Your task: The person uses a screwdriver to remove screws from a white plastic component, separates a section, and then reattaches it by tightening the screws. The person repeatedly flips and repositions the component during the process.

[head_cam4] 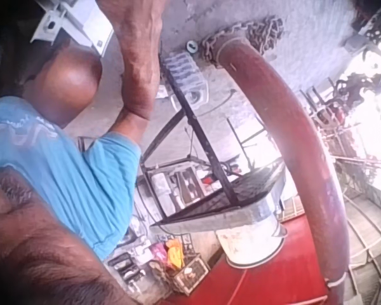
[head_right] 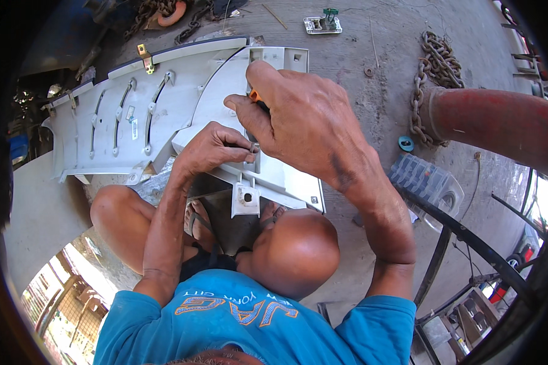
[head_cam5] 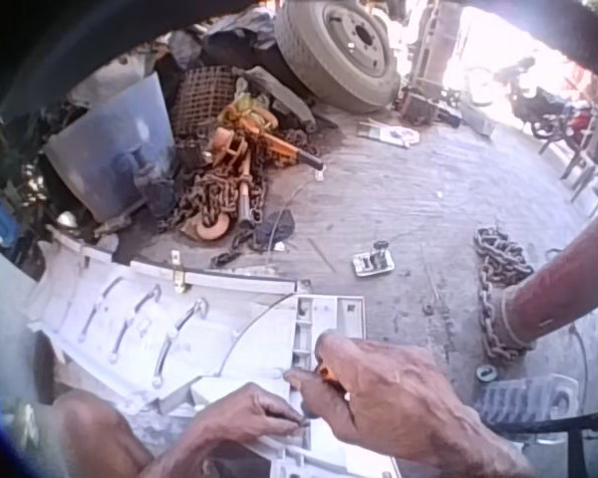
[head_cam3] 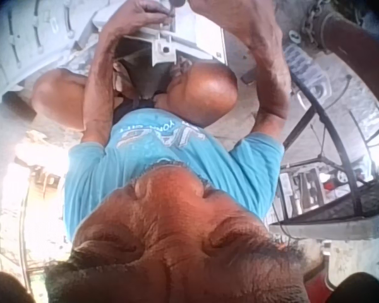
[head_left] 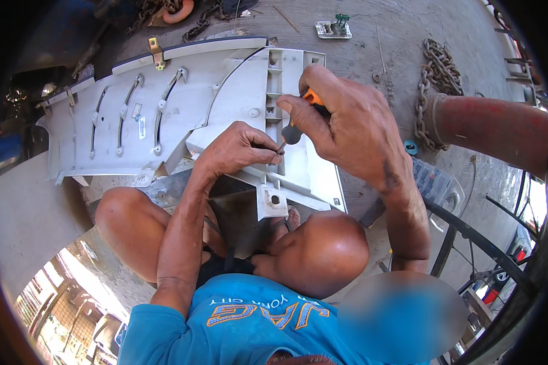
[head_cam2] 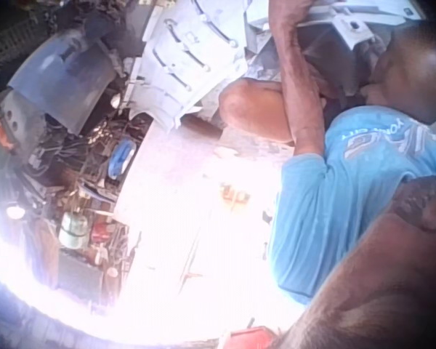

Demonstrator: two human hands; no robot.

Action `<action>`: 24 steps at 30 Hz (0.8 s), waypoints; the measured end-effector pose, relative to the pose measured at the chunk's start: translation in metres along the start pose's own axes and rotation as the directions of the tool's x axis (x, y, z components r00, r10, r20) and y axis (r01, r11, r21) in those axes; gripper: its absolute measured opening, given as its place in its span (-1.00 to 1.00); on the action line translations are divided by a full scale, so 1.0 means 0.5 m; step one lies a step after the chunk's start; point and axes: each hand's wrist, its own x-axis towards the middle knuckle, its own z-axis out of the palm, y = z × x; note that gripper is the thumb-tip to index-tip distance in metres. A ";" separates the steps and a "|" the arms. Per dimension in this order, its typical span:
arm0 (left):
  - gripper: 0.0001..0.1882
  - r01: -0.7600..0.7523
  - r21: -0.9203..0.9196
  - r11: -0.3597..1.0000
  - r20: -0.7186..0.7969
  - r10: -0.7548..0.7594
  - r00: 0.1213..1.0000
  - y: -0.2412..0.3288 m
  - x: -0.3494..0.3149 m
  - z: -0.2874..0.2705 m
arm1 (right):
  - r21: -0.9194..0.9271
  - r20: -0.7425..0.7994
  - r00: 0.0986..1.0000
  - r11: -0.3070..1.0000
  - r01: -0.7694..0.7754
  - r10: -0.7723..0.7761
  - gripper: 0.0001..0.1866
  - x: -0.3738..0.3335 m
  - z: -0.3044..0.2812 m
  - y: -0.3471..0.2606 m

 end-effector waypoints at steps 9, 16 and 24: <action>-0.77 -0.036 0.043 0.998 -0.017 0.037 0.999 0.001 -0.002 0.000 | 0.245 0.141 0.957 0.945 0.214 -0.254 -0.78 0.012 -0.025 0.017; -0.78 -0.064 0.071 0.995 -0.041 0.067 0.997 -0.003 0.003 0.001 | -0.197 0.275 0.952 0.977 -0.080 0.133 -0.65 0.025 -0.045 -0.032; -0.77 -0.079 0.093 0.992 -0.030 0.082 0.996 -0.011 0.005 -0.005 | 0.097 0.128 0.978 0.984 0.152 -0.164 -0.69 0.015 -0.020 -0.010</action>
